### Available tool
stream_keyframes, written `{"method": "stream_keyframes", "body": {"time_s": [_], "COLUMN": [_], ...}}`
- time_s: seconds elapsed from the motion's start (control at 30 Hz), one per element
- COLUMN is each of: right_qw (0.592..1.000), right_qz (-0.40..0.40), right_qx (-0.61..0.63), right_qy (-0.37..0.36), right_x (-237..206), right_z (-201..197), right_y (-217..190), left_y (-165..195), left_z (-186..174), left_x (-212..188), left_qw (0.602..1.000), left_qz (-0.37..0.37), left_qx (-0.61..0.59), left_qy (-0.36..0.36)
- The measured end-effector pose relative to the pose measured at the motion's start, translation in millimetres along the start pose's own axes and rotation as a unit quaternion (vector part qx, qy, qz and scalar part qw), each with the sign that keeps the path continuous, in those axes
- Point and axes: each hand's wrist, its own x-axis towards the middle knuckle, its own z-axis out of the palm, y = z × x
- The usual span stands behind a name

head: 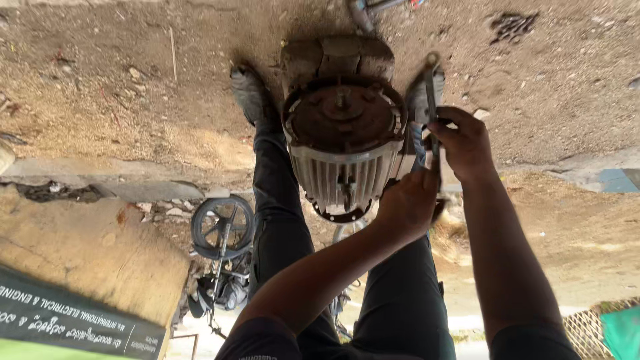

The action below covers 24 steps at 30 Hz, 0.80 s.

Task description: The person sits on the ground with an electric motor held between their legs and uses a screwdriver and a spanner to pry and loosen the motor's end cover and housing fasteners, repositioning the motor and tools as they work around the casing.

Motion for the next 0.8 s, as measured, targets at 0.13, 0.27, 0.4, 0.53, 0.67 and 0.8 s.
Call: {"method": "stream_keyframes", "body": {"time_s": [0.13, 0.27, 0.4, 0.53, 0.67, 0.8], "right_qw": [0.985, 0.847, 0.809, 0.793, 0.753, 0.769], "right_qz": [-0.043, -0.073, -0.024, -0.058, -0.118, -0.124], "right_qx": [-0.144, -0.518, -0.559, -0.563, -0.598, -0.571], "right_qy": [-0.085, -0.095, -0.179, -0.226, -0.247, -0.258], "right_x": [13.7, 60.5, 126.6, 162.9, 171.8, 170.2], "right_z": [-36.2, -45.0, -24.9, 9.4, 36.7, 42.5], "right_y": [9.0, 11.6, 6.0, 8.2, 19.8, 34.3], "left_y": [-37.8, -107.0, -114.3, -95.8, -92.9, -94.0], "left_z": [-30.8, -72.8, -65.6, -50.9, -50.2, -51.1], "left_x": [10.5, 38.0, 47.8, 34.0, 29.6, 32.2], "left_qw": [0.997, 0.977, 0.99, 0.994, 0.986, 0.987], "left_qz": [0.053, -0.125, -0.082, -0.029, -0.012, -0.015], "left_qx": [0.038, -0.025, -0.005, 0.07, 0.154, 0.141], "left_qy": [0.031, 0.171, 0.117, 0.08, 0.068, 0.073]}}
